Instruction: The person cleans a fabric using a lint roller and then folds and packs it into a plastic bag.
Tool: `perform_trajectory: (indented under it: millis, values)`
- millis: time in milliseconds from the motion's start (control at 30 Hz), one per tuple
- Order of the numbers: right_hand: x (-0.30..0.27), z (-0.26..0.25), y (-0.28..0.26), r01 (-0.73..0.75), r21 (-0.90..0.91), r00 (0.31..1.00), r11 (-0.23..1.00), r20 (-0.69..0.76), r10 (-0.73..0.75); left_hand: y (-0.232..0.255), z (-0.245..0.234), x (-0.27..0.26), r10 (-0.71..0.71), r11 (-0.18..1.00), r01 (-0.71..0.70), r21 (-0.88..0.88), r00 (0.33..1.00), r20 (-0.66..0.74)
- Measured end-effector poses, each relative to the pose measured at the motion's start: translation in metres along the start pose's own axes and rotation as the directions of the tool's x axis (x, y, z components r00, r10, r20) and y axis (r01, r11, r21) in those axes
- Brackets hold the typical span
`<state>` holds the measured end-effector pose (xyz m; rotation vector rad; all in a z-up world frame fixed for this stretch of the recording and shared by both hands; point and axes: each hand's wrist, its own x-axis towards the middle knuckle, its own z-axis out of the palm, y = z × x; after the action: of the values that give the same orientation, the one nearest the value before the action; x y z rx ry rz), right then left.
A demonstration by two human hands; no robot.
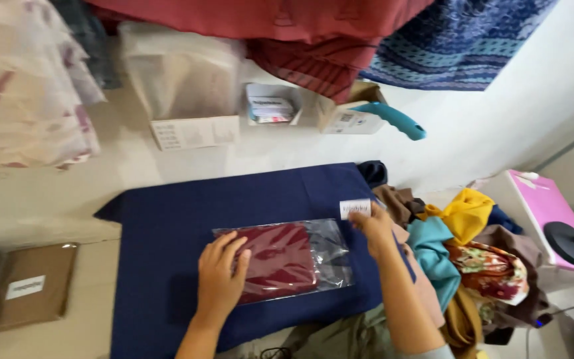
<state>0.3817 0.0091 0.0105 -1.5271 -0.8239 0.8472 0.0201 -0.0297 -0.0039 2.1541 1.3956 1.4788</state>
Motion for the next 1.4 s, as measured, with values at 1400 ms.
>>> perform_trajectory:
  millis: [1400]
  values:
    - [-0.052,0.037,0.053,-0.114,0.145,0.965,0.983,0.253,0.074,-0.009,0.017,-0.013,0.014,0.99,0.0,0.138,0.995,-0.098]
